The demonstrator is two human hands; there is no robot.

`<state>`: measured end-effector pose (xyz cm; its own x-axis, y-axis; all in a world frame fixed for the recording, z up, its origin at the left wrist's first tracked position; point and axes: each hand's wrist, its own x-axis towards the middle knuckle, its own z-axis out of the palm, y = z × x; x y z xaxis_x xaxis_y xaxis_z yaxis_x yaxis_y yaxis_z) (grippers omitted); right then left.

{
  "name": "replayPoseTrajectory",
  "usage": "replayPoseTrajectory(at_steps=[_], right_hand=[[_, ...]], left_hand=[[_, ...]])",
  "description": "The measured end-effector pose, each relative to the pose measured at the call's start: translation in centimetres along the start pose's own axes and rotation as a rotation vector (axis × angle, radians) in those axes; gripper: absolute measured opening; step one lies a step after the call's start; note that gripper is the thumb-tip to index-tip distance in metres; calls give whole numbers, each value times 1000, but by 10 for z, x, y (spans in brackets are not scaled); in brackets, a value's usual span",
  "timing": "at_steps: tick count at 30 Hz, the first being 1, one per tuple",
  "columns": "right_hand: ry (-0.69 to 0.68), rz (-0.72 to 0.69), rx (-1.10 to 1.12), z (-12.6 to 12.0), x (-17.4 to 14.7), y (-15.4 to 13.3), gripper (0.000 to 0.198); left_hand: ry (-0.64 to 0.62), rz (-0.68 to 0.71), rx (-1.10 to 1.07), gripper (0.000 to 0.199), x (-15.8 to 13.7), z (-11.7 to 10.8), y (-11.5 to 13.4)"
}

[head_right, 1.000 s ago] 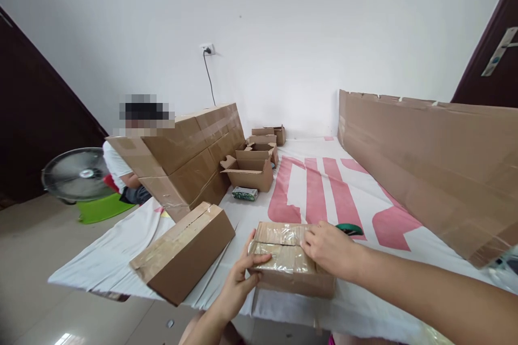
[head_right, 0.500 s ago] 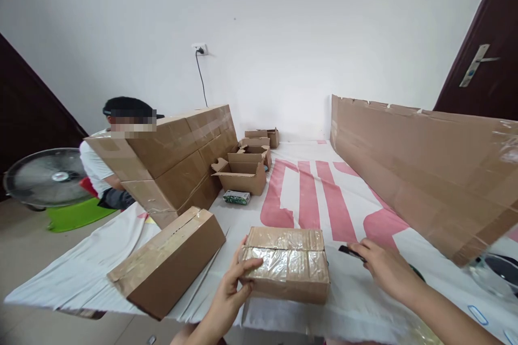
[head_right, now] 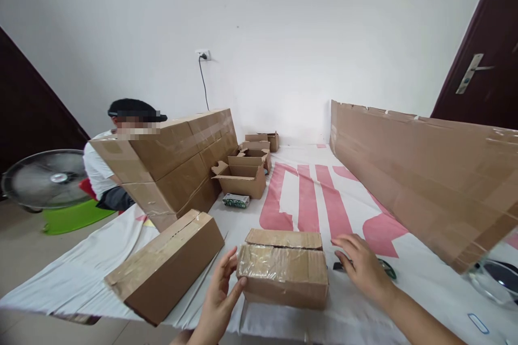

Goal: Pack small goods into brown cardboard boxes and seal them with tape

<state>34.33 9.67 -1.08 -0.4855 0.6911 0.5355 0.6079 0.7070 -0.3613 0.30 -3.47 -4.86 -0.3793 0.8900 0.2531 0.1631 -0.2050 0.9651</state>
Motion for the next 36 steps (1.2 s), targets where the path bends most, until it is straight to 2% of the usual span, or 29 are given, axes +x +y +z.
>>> replayPoseTrajectory(at_steps=[2, 3, 6, 9, 13, 17, 20, 23, 28, 30, 36], right_hand=[[155, -73, 42, -11, 8, -27, 20], [190, -123, 60, -15, 11, -41, 17], [174, -292, 78, -16, 15, -82, 14], [160, -439, -20, -2, 14, -109, 17], [223, -567, -229, 24, 8, -123, 28], [222, -512, -133, 32, -1, -122, 19], [213, -472, -33, 24, -3, -117, 15], [209, -429, -88, 14, 2, -107, 12], [185, -311, -197, 8, 9, -91, 31], [181, -302, -199, 9, 6, -90, 38], [184, -316, -206, 15, -6, -94, 40]], left_hand=[[4, 20, 22, 50, 1, 0, -1], [7, 29, 32, 45, 1, 0, -2], [26, 31, 47, 37, 1, 1, -4], [52, 27, 56, 38, 0, 1, -5], [43, 62, 87, 35, 0, 0, -3], [52, 66, 98, 35, 0, 0, -2], [53, 59, 82, 36, -1, 1, -4], [54, 38, 44, 39, -1, 3, -7], [64, -35, -169, 70, -4, 8, -11], [60, -29, -198, 74, -4, 8, -10], [22, 60, -100, 41, -2, 2, -4]])
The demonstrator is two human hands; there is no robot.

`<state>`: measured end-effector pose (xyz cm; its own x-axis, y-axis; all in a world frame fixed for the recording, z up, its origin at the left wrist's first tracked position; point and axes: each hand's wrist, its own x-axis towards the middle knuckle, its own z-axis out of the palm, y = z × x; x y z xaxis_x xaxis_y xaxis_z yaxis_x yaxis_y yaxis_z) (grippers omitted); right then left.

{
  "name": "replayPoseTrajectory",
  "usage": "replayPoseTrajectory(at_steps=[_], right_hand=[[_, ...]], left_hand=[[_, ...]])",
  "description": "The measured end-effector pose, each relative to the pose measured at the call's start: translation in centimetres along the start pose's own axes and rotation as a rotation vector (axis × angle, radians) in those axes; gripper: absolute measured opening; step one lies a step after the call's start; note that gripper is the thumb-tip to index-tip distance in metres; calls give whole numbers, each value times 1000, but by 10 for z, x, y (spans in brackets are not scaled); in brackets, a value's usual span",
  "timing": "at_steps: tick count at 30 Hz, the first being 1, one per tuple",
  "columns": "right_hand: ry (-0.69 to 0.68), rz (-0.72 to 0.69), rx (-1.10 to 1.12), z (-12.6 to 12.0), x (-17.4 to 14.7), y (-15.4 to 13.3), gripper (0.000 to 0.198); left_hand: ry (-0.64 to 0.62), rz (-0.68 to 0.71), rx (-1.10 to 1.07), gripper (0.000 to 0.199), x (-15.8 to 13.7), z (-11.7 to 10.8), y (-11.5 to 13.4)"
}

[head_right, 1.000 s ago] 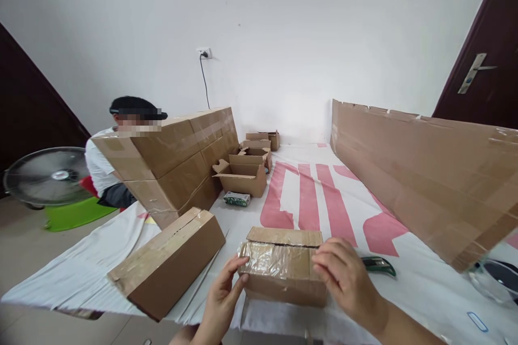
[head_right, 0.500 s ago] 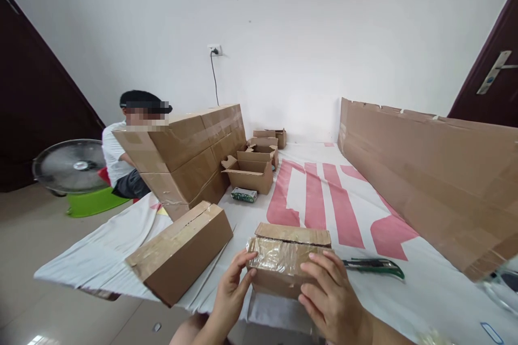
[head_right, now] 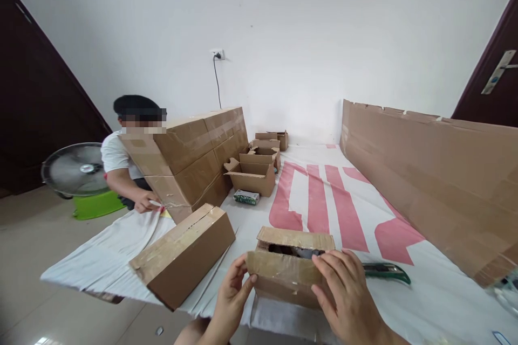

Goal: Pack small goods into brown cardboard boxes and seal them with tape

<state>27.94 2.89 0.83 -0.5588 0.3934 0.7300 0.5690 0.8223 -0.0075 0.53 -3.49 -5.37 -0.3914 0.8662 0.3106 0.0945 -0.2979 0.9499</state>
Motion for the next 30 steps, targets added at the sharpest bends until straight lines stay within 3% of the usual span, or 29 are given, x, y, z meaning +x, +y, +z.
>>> replayPoseTrajectory(at_steps=[10, 16, 20, 24, 30], right_hand=[[-73, 35, -7, 15, -9, 5, 53], [92, -19, 152, 4, -14, -13, 42], [36, -180, 314, -5, -13, -26, 23], [-74, -160, 274, -3, -18, -30, 19], [-26, -162, 228, 13, -26, -28, 20]], left_hand=[[-15, -86, -46, 51, -5, -2, -3], [-69, -151, -146, 55, -7, -10, 6], [-195, 20, 5, 38, -5, -14, 8], [-219, 129, 146, 21, -2, -15, -1], [-262, 288, 297, 42, -10, -11, -6]])
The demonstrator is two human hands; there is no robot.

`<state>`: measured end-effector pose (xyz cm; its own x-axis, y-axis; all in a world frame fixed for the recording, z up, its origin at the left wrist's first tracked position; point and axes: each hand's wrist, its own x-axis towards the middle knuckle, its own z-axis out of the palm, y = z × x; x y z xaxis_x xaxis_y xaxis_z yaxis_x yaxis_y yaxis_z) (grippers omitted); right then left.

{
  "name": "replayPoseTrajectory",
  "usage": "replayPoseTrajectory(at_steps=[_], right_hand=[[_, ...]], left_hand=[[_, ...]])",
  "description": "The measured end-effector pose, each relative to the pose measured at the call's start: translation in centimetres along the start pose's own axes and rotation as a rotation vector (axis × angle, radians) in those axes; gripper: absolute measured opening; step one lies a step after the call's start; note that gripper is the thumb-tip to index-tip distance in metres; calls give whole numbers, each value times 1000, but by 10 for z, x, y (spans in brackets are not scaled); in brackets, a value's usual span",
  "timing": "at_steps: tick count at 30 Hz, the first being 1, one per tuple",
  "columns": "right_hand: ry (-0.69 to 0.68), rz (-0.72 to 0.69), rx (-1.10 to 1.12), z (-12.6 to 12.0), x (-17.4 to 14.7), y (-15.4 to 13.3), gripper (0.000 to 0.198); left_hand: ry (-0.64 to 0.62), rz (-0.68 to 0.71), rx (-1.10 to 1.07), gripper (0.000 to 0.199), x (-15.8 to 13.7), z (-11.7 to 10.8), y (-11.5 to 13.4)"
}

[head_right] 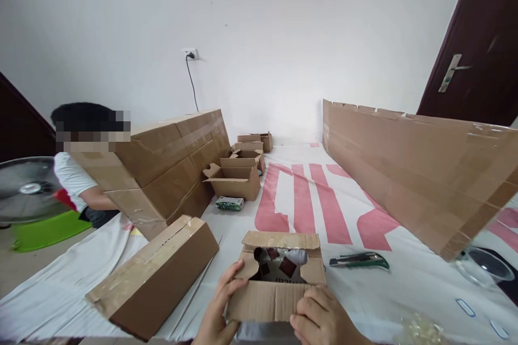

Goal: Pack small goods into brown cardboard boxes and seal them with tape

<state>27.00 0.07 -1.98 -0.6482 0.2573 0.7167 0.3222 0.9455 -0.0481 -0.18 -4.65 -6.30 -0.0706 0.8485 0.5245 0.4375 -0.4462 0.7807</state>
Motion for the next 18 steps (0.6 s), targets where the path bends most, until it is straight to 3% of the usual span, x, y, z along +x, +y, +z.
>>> replayPoseTrajectory(at_steps=[3, 6, 10, 14, 16, 18], right_hand=[[26, -25, 10, -1, 3, 1, 18], [-42, -19, 83, -6, 9, 4, 17], [-12, -15, 53, 4, 9, 8, 17], [25, -68, -46, 13, 6, 7, 20], [-46, -71, 17, 3, 10, 6, 20], [-141, -10, 148, -16, 22, 9, 14]], left_hand=[[-6, 38, 77, 44, -1, -1, 10], [4, 76, 159, 50, 11, -12, 25], [89, 66, 353, 25, 47, -26, 48], [-134, 54, 609, 45, 76, -16, 56], [-275, 20, 688, 55, 79, -5, 48], [-333, 7, 708, 53, 76, 3, 38]])
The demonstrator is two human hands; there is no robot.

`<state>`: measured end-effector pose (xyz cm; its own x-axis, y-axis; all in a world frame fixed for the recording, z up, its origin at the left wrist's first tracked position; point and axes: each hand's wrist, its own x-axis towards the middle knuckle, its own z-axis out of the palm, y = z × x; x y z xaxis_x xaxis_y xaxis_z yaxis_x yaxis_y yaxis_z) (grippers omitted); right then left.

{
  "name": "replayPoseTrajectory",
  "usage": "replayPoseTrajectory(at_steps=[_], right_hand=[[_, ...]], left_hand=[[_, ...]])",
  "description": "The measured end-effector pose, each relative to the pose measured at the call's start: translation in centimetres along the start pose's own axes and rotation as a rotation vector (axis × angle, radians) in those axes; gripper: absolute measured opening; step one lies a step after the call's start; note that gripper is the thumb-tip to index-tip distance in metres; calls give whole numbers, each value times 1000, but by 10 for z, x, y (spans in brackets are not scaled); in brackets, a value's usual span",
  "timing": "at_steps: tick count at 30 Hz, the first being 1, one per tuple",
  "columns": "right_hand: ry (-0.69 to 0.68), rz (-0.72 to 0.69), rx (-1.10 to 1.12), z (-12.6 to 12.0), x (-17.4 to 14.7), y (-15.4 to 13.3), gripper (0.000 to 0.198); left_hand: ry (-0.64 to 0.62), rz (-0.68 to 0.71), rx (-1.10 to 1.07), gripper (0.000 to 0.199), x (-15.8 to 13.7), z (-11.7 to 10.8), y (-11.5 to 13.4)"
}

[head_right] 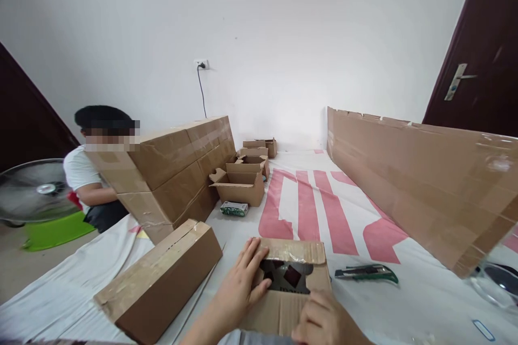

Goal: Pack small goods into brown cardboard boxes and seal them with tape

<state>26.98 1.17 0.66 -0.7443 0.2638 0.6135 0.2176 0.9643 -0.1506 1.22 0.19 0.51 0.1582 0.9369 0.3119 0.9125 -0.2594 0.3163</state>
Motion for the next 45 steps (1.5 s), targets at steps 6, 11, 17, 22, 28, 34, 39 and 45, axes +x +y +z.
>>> replayPoseTrajectory(at_steps=[6, 11, 17, 22, 28, 34, 39, 45], right_hand=[[-156, 432, 278, -40, 56, 40, 13], [-409, 722, 426, -25, 97, 75, 44], [-310, 920, 657, -12, 101, 89, 32], [-120, 1089, 990, -18, 101, 83, 30], [44, 1195, 1282, -23, 105, 69, 36], [121, 1210, 1384, -18, 105, 67, 30], [136, 1205, 1426, -13, 106, 65, 33], [133, 1093, 1360, -12, 106, 65, 41]], left_hand=[[30, 12, 18, 52, -6, 11, -3], [34, 13, 11, 51, -4, 7, -3], [44, 17, 8, 50, -7, 8, -4], [20, 12, 14, 51, -5, 6, -3], [42, 29, 8, 50, -5, 6, -3], [34, 40, 46, 50, -6, 6, -3], [66, 50, 56, 49, -6, 9, -5], [75, 51, 52, 49, -8, 10, -5]])
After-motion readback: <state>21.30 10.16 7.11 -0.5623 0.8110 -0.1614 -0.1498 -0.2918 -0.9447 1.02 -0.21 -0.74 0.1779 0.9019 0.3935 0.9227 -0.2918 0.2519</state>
